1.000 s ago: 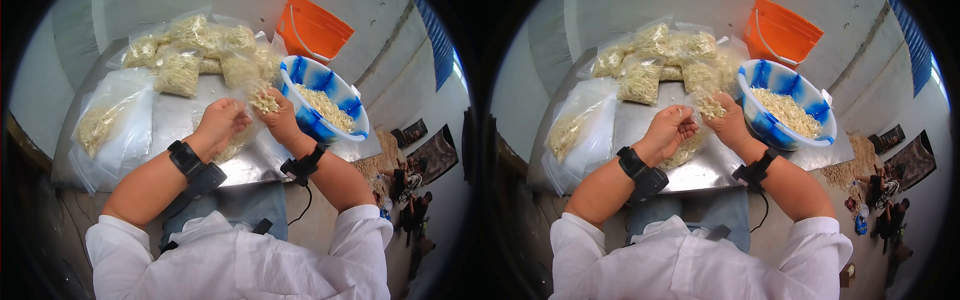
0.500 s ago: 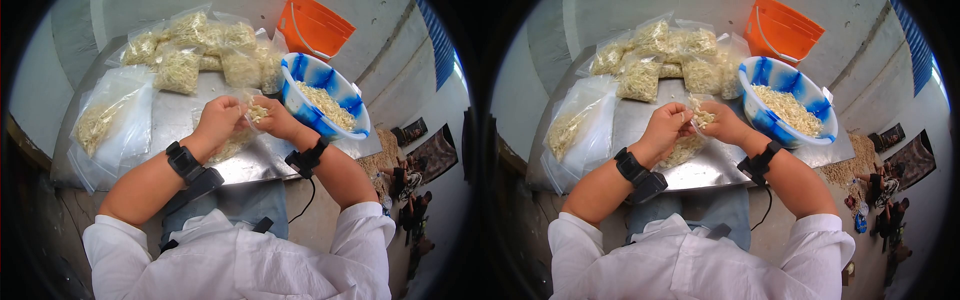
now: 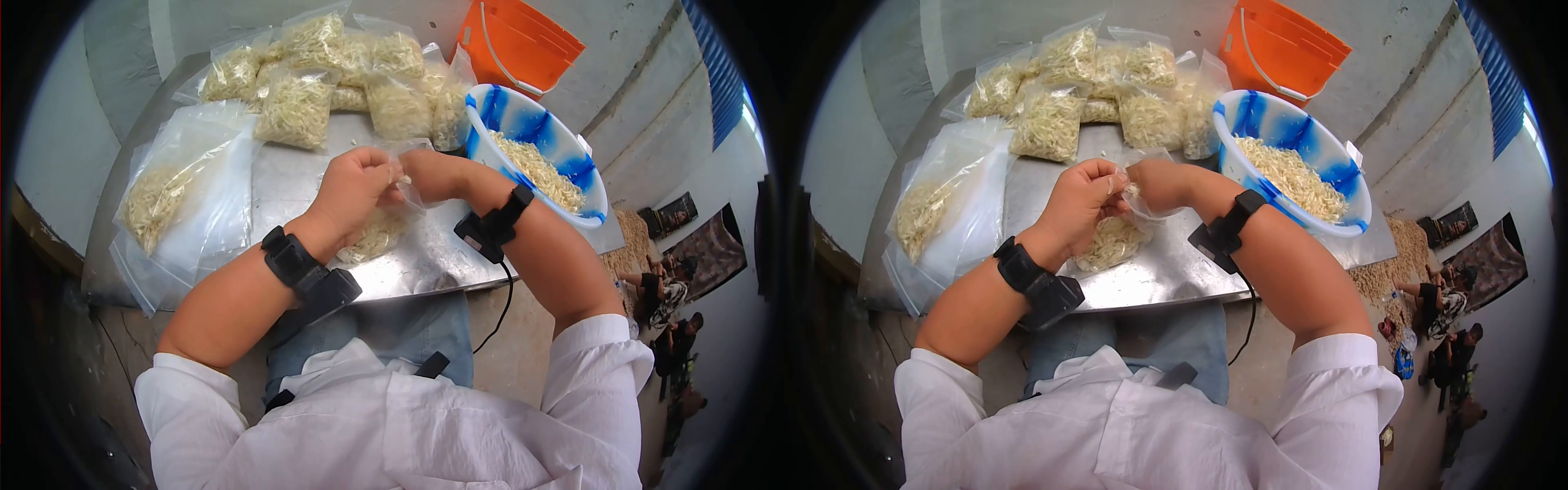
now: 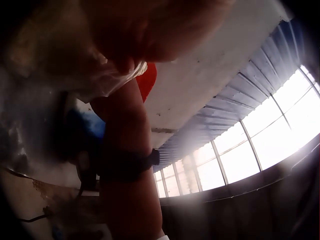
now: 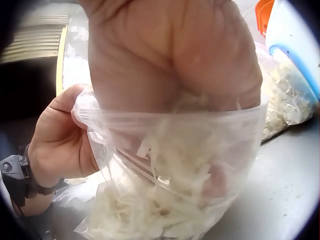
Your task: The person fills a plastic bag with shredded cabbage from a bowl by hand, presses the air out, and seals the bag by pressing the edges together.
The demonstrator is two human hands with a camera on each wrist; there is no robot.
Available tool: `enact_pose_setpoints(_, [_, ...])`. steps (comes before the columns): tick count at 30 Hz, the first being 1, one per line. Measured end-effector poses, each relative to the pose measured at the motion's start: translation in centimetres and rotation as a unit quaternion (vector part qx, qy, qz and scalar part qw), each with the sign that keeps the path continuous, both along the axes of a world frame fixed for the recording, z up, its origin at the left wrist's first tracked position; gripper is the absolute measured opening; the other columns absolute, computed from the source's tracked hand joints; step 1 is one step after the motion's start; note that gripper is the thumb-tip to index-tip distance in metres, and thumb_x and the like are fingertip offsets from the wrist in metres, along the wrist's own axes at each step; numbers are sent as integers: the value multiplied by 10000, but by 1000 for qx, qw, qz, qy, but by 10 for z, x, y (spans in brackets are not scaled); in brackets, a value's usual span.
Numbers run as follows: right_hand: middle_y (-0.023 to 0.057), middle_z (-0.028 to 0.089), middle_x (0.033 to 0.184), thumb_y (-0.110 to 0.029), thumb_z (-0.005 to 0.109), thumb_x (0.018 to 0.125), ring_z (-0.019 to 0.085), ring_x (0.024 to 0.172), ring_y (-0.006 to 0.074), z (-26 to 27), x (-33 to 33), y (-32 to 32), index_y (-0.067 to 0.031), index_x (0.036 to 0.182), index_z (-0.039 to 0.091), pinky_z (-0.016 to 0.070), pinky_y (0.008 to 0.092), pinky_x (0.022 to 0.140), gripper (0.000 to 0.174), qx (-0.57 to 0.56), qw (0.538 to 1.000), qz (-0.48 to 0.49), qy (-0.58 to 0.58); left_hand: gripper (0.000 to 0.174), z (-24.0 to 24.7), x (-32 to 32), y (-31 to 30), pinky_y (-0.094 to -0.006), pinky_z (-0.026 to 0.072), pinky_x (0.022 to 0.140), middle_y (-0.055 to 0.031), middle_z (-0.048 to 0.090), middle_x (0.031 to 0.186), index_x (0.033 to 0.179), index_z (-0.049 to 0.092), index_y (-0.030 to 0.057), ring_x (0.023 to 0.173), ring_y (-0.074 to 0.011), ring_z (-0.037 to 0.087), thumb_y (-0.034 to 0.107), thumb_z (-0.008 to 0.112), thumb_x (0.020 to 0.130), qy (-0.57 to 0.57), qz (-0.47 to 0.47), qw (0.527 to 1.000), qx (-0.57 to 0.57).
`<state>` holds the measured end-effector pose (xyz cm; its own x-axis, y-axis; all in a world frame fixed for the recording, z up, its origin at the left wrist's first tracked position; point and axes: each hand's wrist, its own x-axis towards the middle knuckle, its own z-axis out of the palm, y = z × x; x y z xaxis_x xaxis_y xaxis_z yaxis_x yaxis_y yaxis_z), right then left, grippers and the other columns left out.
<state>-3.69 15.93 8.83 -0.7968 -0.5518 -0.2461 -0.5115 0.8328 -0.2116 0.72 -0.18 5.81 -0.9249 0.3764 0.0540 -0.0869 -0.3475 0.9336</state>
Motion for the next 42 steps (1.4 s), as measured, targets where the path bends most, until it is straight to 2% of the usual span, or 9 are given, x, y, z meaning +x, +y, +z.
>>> enact_pose_setpoints(5, [181, 600, 1041, -171, 634, 716, 587, 935, 262, 28, 10, -7, -37, 1192, 518, 460, 329, 766, 507, -140, 971, -101, -165, 71, -9, -10, -13, -234, 470, 600, -1, 544, 726, 854, 548, 65, 617, -97, 547, 125, 578, 831, -32, 8, 998, 51])
enact_pose_setpoints(7, [85, 600, 979, -76, 624, 700, 558, 812, 156, 32, 13, -9, -29, 1118, 566, 457, 286, 703, 425, -214, 954, -120, -174, 67, -12, -11, -17, -233, 470, 601, 3, 542, 729, 856, 544, 67, 616, -94, 546, 122, 574, 833, -39, 7, 997, 65])
enact_pose_setpoints(16, [115, 627, 962, -172, 696, 713, 587, 842, 188, 54, 13, -18, -30, 1065, 605, 463, 281, 750, 391, -56, 996, 14, 63, 64, -25, -18, -29, -231, 470, 600, 6, 548, 755, 881, 530, 69, 623, -86, 546, 112, 558, 843, -56, -17, 985, 162])
enact_pose_setpoints(20, [97, 638, 912, -173, 714, 694, 589, 800, 199, 59, 15, -26, -15, 972, 629, 462, 284, 721, 331, -93, 995, -32, 3, 75, -29, -19, -32, -233, 467, 597, 4, 551, 750, 887, 531, 65, 626, -85, 545, 116, 564, 843, -65, -17, 980, 189])
enact_pose_setpoints(23, [101, 638, 850, -116, 684, 683, 581, 753, 208, 36, 4, -28, 3, 909, 626, 459, 293, 697, 262, -118, 992, 30, -24, 79, -29, -16, -32, -233, 465, 597, 3, 556, 749, 892, 535, 65, 634, -83, 544, 120, 566, 845, -62, -24, 978, 196])
enact_pose_setpoints(25, [150, 649, 858, -51, 638, 647, 615, 814, 258, 25, 7, -39, -13, 875, 660, 474, 320, 716, 233, -9, 1000, -9, -12, 79, -29, -13, -32, -233, 464, 599, 3, 557, 751, 893, 536, 64, 637, -83, 544, 121, 565, 846, -67, -23, 978, 197])
enact_pose_setpoints(32, [158, 650, 843, -37, 575, 696, 622, 782, 251, 50, 7, -30, 7, 887, 653, 482, 311, 705, 212, -192, 981, 20, -5, 85, -33, -15, -33, -236, 469, 601, -1, 564, 752, 906, 534, 58, 643, -88, 549, 119, 561, 852, -63, -19, 977, 201])
enact_pose_setpoints(37, [29, 608, 809, -7, 614, 763, 563, 745, 75, 58, 10, -33, 20, 915, 614, 471, 217, 690, 155, -241, 968, -52, -41, 96, -34, -15, -32, -236, 471, 600, -8, 566, 758, 917, 532, 54, 640, -90, 550, 124, 558, 856, -67, -12, 978, 198])
enact_pose_setpoints(42, [13, 599, 795, -58, 662, 756, 548, 745, 58, 46, 12, -41, 17, 919, 611, 460, 208, 682, 187, -311, 949, 35, -23, 105, -31, -13, -32, -238, 471, 598, -10, 563, 761, 929, 534, 53, 638, -90, 547, 137, 548, 866, -70, -6, 979, 193])
